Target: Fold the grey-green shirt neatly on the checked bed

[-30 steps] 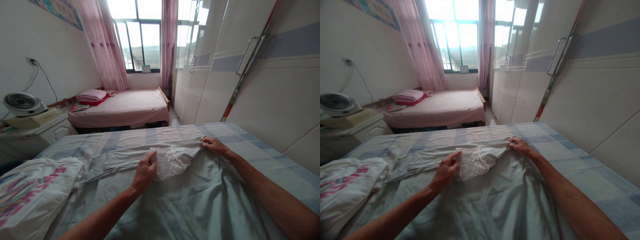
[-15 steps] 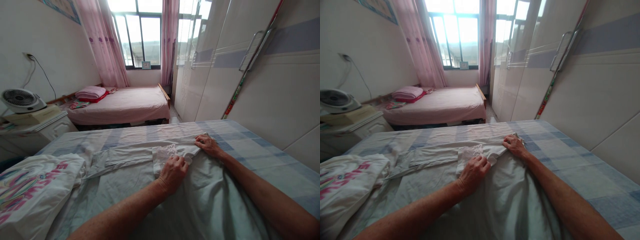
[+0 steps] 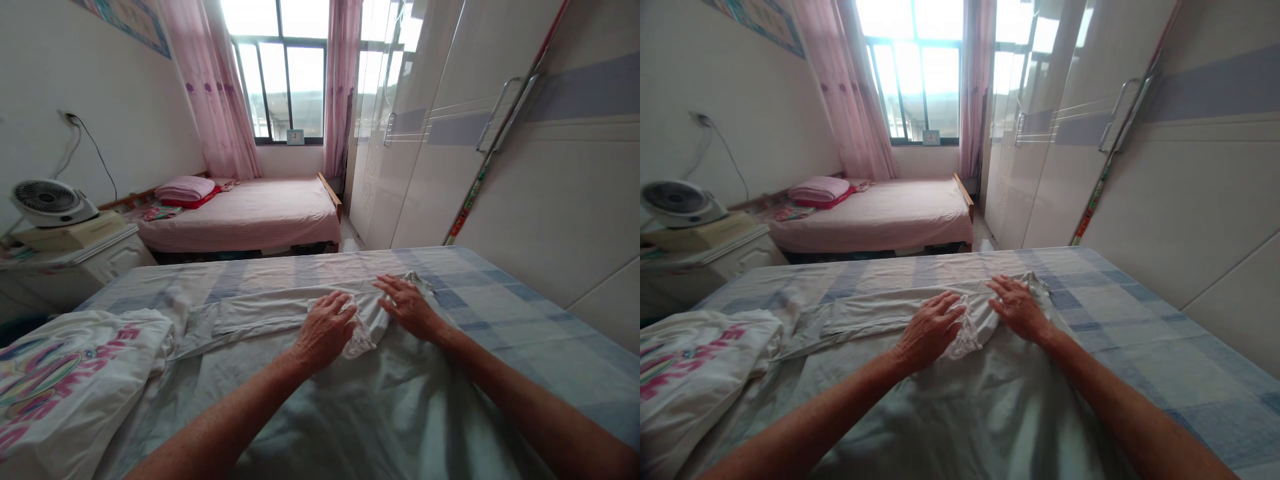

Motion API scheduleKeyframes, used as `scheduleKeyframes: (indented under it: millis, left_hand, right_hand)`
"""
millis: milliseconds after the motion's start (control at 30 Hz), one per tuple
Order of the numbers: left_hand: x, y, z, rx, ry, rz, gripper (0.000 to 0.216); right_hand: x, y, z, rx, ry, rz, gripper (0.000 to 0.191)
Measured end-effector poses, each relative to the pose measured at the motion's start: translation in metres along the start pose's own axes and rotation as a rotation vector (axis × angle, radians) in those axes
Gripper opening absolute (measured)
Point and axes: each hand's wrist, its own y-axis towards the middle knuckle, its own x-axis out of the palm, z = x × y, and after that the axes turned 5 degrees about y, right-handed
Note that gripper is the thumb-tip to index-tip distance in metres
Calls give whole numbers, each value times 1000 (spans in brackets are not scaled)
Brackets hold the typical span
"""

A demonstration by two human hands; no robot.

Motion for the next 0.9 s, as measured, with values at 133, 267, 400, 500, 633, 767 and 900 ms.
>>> scheduleKeyframes:
  millis: [133,267,400,500,633,767,900]
  left_hand:
    - [16,-15,-29,-138,72,-172,53]
    - [24,-24,-39,-199,55,-281,59]
    - [11,-39,-58,-243,129,-261,61]
    - [-5,-63,-90,-382,182,-303,61]
    - [-27,-91,-125,-594,210,-354,65]
    - [-58,-104,-108,-596,185,-233,50]
    - [-111,-129,-47,-211,-361,-391,29]
  right_hand:
    - [14,-13,-6,30,-60,-189,57]
    - [20,-15,8,217,-147,-176,69]
    - [20,-9,7,142,-217,-123,64]
    - [22,-7,15,56,-158,-152,58]
    - [23,-9,38,203,-103,-125,61]
    - [0,-25,24,193,72,-32,53]
    - [-49,-64,-34,26,518,-266,37]
